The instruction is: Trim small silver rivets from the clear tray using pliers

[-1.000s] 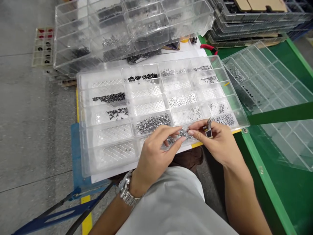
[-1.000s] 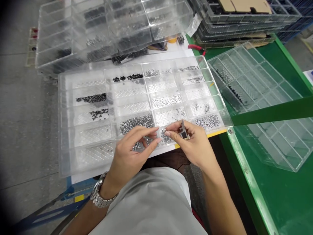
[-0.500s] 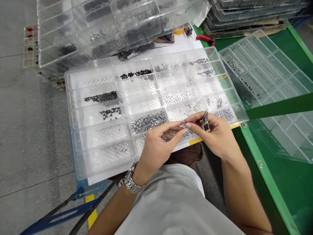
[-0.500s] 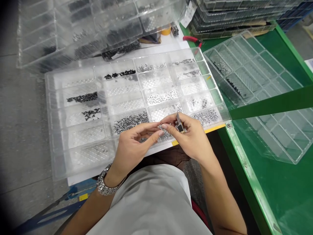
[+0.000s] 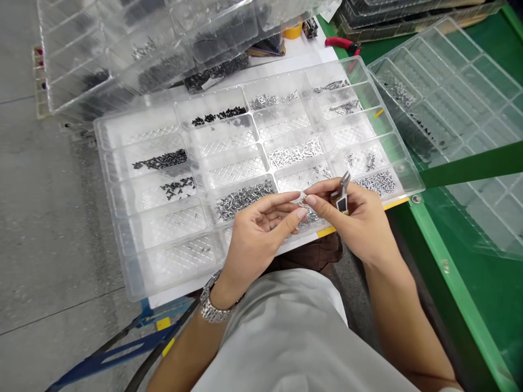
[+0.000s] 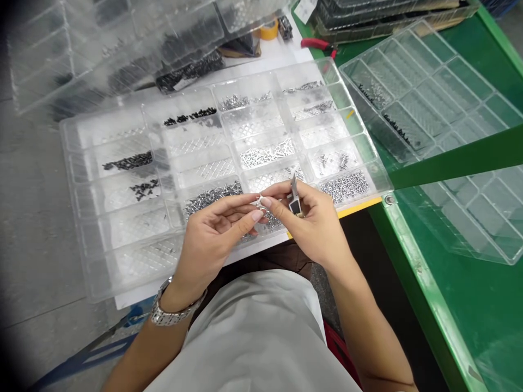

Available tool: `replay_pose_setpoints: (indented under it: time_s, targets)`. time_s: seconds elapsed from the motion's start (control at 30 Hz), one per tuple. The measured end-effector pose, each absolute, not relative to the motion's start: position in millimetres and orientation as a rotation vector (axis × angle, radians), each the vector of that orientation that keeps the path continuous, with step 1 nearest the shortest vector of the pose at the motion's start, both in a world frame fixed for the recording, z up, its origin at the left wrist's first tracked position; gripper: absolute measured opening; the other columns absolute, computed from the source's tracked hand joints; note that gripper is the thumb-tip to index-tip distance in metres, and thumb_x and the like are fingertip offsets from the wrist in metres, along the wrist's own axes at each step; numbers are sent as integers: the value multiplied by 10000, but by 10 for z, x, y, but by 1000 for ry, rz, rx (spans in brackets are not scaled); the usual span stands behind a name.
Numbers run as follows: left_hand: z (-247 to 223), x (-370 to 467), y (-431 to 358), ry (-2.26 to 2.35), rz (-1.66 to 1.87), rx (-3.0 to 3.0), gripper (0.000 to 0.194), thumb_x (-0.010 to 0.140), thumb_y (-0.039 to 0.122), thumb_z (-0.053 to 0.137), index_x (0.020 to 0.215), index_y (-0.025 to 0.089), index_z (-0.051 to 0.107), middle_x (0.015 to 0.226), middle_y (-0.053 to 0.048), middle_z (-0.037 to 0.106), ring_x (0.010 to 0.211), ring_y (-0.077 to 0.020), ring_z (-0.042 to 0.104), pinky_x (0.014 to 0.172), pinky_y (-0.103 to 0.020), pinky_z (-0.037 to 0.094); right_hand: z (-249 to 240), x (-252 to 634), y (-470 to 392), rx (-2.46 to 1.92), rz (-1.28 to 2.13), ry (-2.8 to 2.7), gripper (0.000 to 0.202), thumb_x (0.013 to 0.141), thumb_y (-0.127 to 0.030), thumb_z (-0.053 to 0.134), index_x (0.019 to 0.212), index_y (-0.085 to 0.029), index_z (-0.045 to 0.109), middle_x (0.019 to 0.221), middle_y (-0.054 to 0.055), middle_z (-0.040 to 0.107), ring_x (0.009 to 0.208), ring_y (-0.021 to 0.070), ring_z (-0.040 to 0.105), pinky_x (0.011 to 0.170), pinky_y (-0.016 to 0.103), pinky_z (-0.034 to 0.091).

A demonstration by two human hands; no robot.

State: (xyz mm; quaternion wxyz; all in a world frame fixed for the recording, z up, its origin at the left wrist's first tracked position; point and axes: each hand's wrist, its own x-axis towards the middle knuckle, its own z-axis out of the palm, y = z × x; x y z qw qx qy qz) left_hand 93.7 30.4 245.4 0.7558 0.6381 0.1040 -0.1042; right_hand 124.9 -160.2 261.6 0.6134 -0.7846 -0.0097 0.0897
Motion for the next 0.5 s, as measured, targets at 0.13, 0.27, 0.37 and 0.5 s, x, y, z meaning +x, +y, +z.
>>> replay_pose_setpoints:
  time_s: [0.13,0.27,0.37,0.5]
  targets:
    - [2472,938,279,244,-225,1349,278,906,298,948,1147,194,859,982,-55,874,944,-227,845,773,-308,719,2578,1206,-1578,-1750,224,2,148,1011,-403,856,1095,-281,861,997,38,815,904,230,736,831,378,621]
    - [2459,905,262,221,-151,1416,258,930,290,933,1167,208,870,1049,-48,878,954,-202,836,812,-294,714,2563,1184,-1570,-1700,232,10,130,1024,-382,851,1108,-284,855,1040,30,827,945,218,760,872,363,629]
    - [2444,871,250,200,-87,1492,214,959,302,908,1158,225,884,1096,-43,871,949,-191,828,837,-301,715,2569,1178,-1568,-1670,256,25,140,1018,-385,859,1113,-284,854,1035,28,825,955,221,768,890,366,632]
    - [2435,843,252,152,0,1572,151,990,283,876,1133,238,899,1103,-41,853,948,-183,808,835,-302,708,2580,1162,-1574,-1660,277,14,150,1020,-391,858,1131,-291,860,1027,28,819,958,224,763,884,365,629]
